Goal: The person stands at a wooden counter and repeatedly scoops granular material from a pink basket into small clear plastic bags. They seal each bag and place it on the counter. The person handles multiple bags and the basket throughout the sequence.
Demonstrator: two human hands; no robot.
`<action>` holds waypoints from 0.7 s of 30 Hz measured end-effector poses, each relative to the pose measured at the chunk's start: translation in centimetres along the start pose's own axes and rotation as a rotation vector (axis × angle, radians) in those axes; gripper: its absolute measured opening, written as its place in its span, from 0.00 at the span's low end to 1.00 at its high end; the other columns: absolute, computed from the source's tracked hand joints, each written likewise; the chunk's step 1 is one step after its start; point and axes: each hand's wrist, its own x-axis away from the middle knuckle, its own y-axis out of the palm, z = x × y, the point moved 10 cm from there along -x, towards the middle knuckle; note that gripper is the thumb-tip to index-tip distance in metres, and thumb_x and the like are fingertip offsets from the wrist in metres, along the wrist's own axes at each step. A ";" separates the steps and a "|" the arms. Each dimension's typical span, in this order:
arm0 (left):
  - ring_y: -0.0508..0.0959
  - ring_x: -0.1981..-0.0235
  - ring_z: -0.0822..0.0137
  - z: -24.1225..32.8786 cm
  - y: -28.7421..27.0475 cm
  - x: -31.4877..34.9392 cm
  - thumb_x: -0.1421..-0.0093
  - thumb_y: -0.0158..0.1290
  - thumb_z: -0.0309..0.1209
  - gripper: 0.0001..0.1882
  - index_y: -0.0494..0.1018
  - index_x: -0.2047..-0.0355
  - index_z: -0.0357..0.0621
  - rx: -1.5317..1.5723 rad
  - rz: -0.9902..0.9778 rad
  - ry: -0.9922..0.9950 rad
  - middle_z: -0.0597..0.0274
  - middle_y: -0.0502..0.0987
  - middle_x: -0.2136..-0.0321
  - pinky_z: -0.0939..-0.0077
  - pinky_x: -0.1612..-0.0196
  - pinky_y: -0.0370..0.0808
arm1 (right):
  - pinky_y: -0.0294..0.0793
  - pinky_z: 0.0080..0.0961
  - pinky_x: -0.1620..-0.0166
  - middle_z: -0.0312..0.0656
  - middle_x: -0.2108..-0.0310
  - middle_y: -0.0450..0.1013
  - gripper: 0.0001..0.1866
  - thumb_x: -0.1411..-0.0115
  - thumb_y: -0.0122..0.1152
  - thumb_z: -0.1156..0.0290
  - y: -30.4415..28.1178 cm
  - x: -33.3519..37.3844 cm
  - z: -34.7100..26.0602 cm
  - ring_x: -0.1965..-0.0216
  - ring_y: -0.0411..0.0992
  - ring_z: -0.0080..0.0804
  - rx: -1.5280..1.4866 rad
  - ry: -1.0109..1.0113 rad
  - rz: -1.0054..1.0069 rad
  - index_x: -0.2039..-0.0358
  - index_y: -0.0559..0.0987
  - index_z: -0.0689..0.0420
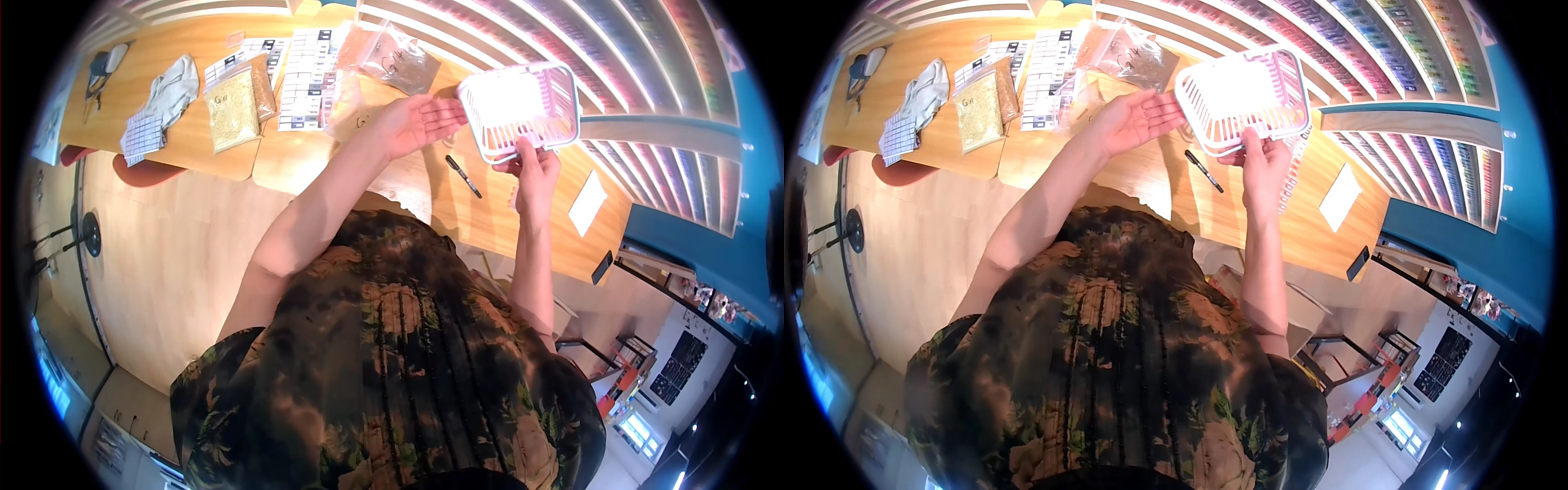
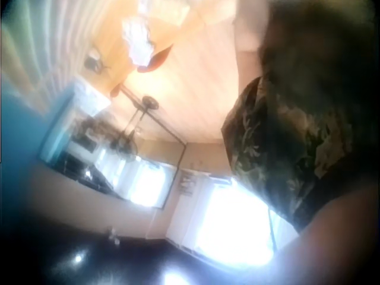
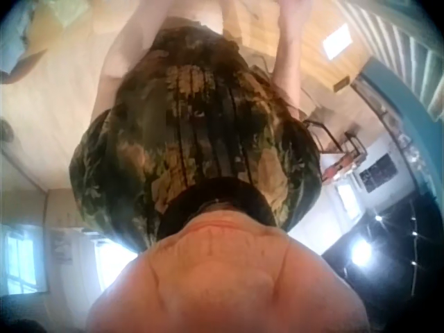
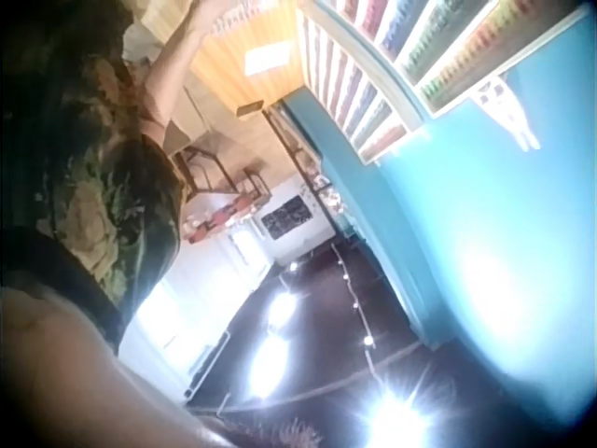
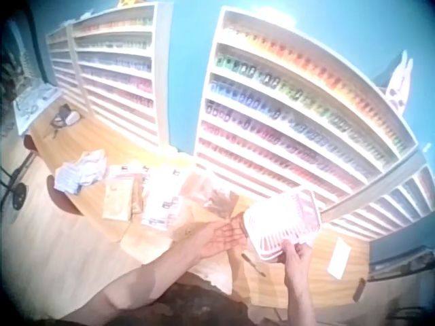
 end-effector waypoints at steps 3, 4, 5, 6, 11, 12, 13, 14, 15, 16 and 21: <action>0.78 0.59 0.58 2.8 -3.1 2.1 0.29 0.39 0.33 0.15 0.70 0.60 0.32 -0.084 0.089 0.152 0.50 0.77 0.62 0.67 0.56 0.77 | 0.81 0.22 0.76 0.48 0.71 0.78 0.13 0.35 0.52 0.71 0.0 0.4 2.4 0.77 0.77 0.29 -0.020 0.086 -0.039 0.62 0.76 0.72; 0.78 0.62 0.60 3.9 -4.3 2.9 0.28 0.38 0.34 0.16 0.71 0.63 0.34 -0.116 0.145 0.210 0.52 0.77 0.65 0.69 0.60 0.77 | 0.81 0.22 0.76 0.48 0.71 0.78 0.13 0.35 0.52 0.71 -0.1 0.6 3.5 0.78 0.77 0.29 -0.020 0.120 -0.047 0.63 0.76 0.72; 0.77 0.65 0.62 5.8 -5.0 3.6 0.28 0.38 0.35 0.17 0.70 0.65 0.35 -0.111 0.118 0.299 0.54 0.76 0.68 0.70 0.63 0.75 | 0.81 0.24 0.76 0.49 0.70 0.78 0.14 0.35 0.50 0.73 -0.1 0.7 5.0 0.78 0.77 0.30 -0.010 0.126 -0.063 0.59 0.75 0.73; 0.75 0.68 0.64 8.0 -5.8 4.4 0.27 0.37 0.36 0.18 0.70 0.68 0.37 -0.103 0.091 0.389 0.56 0.75 0.71 0.71 0.65 0.74 | 0.81 0.24 0.76 0.49 0.71 0.78 0.14 0.34 0.50 0.73 0.2 1.2 6.1 0.78 0.77 0.30 -0.017 0.184 -0.073 0.59 0.75 0.73; 0.78 0.68 0.63 14.4 -5.1 9.0 0.26 0.30 0.45 0.27 0.71 0.66 0.35 -0.444 0.289 0.902 0.55 0.77 0.73 0.71 0.59 0.76 | 0.81 0.24 0.76 0.48 0.73 0.78 0.14 0.34 0.52 0.71 2.8 2.8 9.0 0.79 0.76 0.30 -0.077 0.296 -0.135 0.64 0.77 0.73; 0.79 0.66 0.63 14.5 -5.0 9.2 0.26 0.29 0.46 0.29 0.72 0.65 0.34 -0.501 0.308 0.923 0.53 0.78 0.71 0.71 0.57 0.76 | 0.81 0.24 0.76 0.48 0.74 0.78 0.15 0.34 0.53 0.70 3.1 2.9 9.2 0.79 0.76 0.30 -0.066 0.308 -0.141 0.65 0.78 0.73; 0.79 0.64 0.62 14.5 -4.7 9.3 0.26 0.28 0.47 0.30 0.72 0.63 0.33 -0.558 0.326 0.942 0.51 0.79 0.68 0.71 0.56 0.76 | 0.81 0.23 0.76 0.49 0.74 0.78 0.15 0.34 0.52 0.70 3.3 2.9 9.4 0.79 0.76 0.29 -0.082 0.288 -0.161 0.66 0.78 0.72; 0.80 0.61 0.62 14.5 -4.5 9.4 0.26 0.27 0.48 0.32 0.73 0.62 0.32 -0.615 0.344 0.961 0.49 0.80 0.66 0.71 0.54 0.76 | 0.81 0.23 0.76 0.49 0.74 0.78 0.15 0.34 0.52 0.70 3.4 2.8 9.3 0.79 0.75 0.29 -0.085 0.284 -0.157 0.66 0.78 0.72; 0.80 0.56 0.60 14.4 -4.2 9.6 0.27 0.23 0.51 0.37 0.73 0.56 0.28 -0.786 0.376 0.983 0.43 0.80 0.58 0.70 0.48 0.73 | 0.81 0.23 0.76 0.49 0.74 0.78 0.15 0.34 0.51 0.70 3.3 2.8 9.2 0.80 0.75 0.29 -0.086 0.281 -0.150 0.66 0.78 0.72; 0.79 0.55 0.59 14.2 -4.2 9.6 0.27 0.23 0.51 0.38 0.73 0.55 0.27 -0.835 0.369 0.997 0.43 0.79 0.58 0.69 0.46 0.72 | 0.81 0.24 0.76 0.49 0.74 0.78 0.15 0.33 0.51 0.71 3.2 2.8 9.1 0.80 0.75 0.29 -0.087 0.278 -0.143 0.66 0.78 0.72; 0.76 0.48 0.59 13.5 -4.0 9.9 0.28 0.25 0.54 0.40 0.76 0.54 0.28 -0.957 0.373 1.047 0.48 0.81 0.59 0.65 0.38 0.64 | 0.81 0.24 0.76 0.46 0.77 0.76 0.15 0.33 0.51 0.71 2.1 2.5 9.2 0.81 0.74 0.29 -0.054 0.289 -0.115 0.68 0.77 0.72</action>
